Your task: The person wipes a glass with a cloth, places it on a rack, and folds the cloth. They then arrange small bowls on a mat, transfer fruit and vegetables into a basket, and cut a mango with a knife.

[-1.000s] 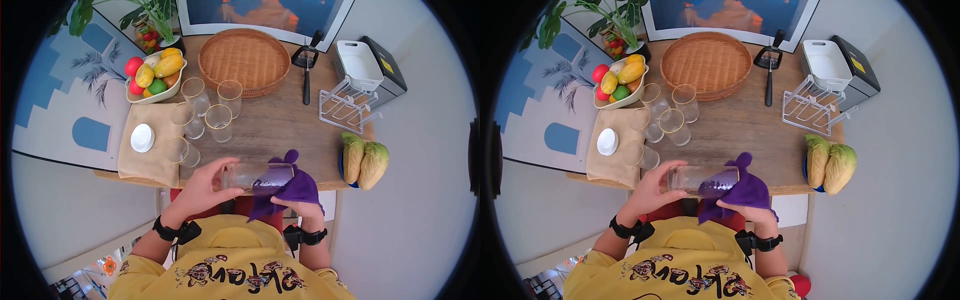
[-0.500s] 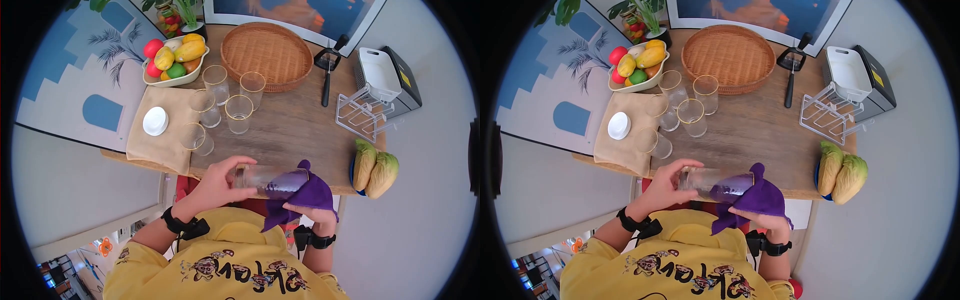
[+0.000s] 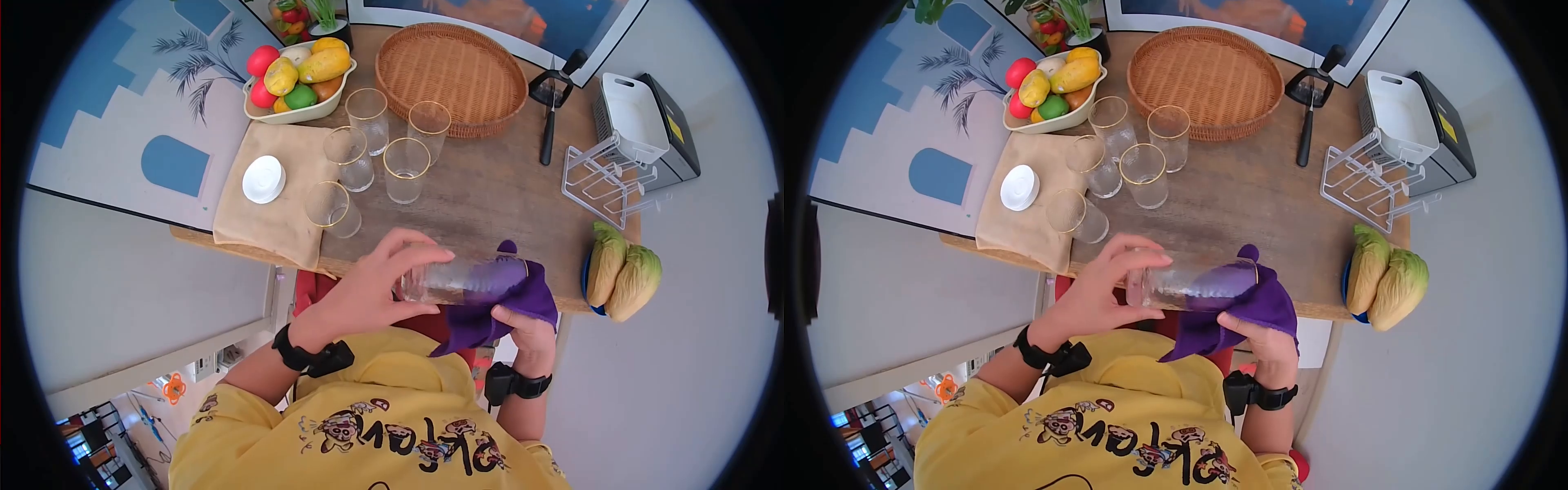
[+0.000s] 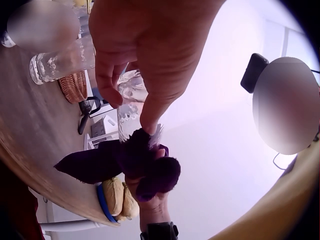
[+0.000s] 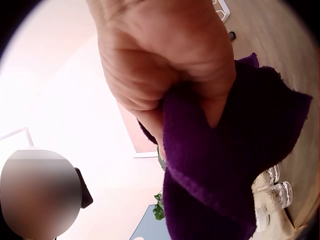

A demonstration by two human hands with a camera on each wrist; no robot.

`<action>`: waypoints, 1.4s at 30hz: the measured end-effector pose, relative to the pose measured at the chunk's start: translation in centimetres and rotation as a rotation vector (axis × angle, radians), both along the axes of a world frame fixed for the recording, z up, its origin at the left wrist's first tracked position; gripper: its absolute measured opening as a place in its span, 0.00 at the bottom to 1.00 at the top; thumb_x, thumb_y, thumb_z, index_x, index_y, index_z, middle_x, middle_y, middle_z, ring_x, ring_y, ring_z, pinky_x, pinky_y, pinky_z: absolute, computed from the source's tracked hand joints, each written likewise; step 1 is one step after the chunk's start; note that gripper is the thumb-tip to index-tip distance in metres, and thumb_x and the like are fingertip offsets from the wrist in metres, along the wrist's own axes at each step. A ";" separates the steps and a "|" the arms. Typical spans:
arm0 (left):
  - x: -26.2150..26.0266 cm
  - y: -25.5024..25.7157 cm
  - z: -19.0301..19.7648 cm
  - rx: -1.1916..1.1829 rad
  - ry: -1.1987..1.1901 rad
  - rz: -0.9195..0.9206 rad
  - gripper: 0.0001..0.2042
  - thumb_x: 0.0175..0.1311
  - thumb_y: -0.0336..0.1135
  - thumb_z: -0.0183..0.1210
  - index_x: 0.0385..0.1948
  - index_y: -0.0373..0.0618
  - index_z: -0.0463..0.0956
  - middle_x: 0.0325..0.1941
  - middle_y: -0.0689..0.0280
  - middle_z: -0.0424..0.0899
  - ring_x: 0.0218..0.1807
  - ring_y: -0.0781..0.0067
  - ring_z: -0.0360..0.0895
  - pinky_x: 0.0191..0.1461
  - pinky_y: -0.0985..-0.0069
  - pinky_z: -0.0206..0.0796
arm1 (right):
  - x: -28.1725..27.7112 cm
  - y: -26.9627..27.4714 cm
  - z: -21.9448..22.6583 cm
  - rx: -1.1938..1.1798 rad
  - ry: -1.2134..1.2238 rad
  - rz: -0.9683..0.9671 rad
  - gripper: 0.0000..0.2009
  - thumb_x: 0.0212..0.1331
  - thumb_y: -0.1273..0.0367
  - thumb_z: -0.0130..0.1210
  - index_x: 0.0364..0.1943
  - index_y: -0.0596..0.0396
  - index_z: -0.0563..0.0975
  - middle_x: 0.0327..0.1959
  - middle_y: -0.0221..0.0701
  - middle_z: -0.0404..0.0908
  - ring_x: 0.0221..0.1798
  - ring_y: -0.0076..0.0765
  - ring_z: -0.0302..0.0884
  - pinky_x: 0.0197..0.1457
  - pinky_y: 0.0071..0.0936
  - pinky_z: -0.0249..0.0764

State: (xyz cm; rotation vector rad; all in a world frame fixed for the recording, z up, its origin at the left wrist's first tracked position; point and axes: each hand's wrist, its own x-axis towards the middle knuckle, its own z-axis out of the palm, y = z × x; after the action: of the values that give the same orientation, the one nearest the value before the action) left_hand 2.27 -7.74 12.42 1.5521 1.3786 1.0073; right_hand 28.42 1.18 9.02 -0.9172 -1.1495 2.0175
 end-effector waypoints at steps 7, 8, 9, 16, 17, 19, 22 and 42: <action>-1.0 0.1 -0.5 -0.590 -0.532 0.216 0.17 0.68 0.39 0.61 0.54 0.44 0.72 0.39 0.71 0.79 0.33 0.82 0.77 0.34 0.82 0.70 | -0.7 -1.1 0.9 0.600 -0.614 0.242 0.39 0.36 0.70 0.81 0.58 0.60 0.73 0.50 0.32 0.82 0.53 0.30 0.79 0.58 0.31 0.75; -0.7 -0.1 -1.4 -0.519 -0.491 0.213 0.18 0.74 0.47 0.53 0.53 0.43 0.71 0.31 0.72 0.79 0.23 0.85 0.73 0.26 0.86 0.64 | -0.9 -1.1 0.6 0.699 -0.650 0.233 0.36 0.37 0.70 0.80 0.56 0.61 0.75 0.46 0.31 0.84 0.50 0.28 0.80 0.56 0.28 0.75; -0.6 -0.2 -1.5 -0.516 -0.487 0.213 0.18 0.74 0.47 0.53 0.53 0.43 0.71 0.31 0.72 0.79 0.23 0.85 0.73 0.26 0.86 0.64 | -1.1 -0.8 0.5 0.701 -0.646 0.230 0.36 0.37 0.70 0.80 0.56 0.61 0.75 0.46 0.31 0.84 0.50 0.28 0.80 0.56 0.28 0.75; 0.3 -0.4 -1.1 0.116 0.022 0.054 0.32 0.53 0.32 0.72 0.63 0.50 0.68 0.62 0.60 0.69 0.55 0.70 0.74 0.52 0.73 0.72 | -1.3 -0.3 0.1 0.169 -0.188 0.012 0.38 0.37 0.73 0.79 0.59 0.61 0.73 0.50 0.31 0.82 0.51 0.32 0.79 0.57 0.31 0.75; 0.3 -0.4 -0.8 0.079 0.078 -0.045 0.36 0.48 0.30 0.75 0.63 0.52 0.69 0.66 0.59 0.65 0.61 0.65 0.71 0.57 0.71 0.71 | -1.6 -0.4 0.5 0.067 -0.026 -0.080 0.35 0.39 0.73 0.78 0.57 0.61 0.75 0.47 0.32 0.82 0.49 0.31 0.80 0.55 0.30 0.76; 0.4 -0.3 -1.2 0.141 0.129 -0.024 0.35 0.48 0.30 0.75 0.62 0.52 0.71 0.64 0.59 0.67 0.60 0.63 0.73 0.57 0.72 0.71 | -0.6 -0.1 -0.2 0.085 -0.050 -0.052 0.35 0.39 0.73 0.78 0.58 0.61 0.74 0.49 0.32 0.82 0.51 0.31 0.79 0.56 0.29 0.76; 0.5 -0.2 -0.3 0.101 0.113 0.006 0.32 0.49 0.31 0.75 0.60 0.51 0.73 0.60 0.60 0.72 0.56 0.65 0.77 0.55 0.73 0.72 | 0.5 0.2 0.0 0.188 -0.159 0.034 0.34 0.40 0.73 0.78 0.57 0.60 0.74 0.48 0.32 0.82 0.50 0.32 0.79 0.55 0.29 0.76; 0.2 -0.9 -2.2 0.130 0.261 0.047 0.35 0.48 0.37 0.76 0.61 0.53 0.70 0.55 0.59 0.74 0.54 0.55 0.77 0.56 0.65 0.73 | -1.0 0.7 0.4 0.279 -0.352 0.106 0.35 0.42 0.70 0.78 0.58 0.61 0.74 0.44 0.30 0.84 0.45 0.28 0.80 0.49 0.27 0.76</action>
State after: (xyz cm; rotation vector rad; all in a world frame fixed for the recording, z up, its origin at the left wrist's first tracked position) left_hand 2.51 -8.66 10.27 1.8062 1.5585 0.9645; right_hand 27.40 1.84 9.43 -1.1105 -1.6549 1.7555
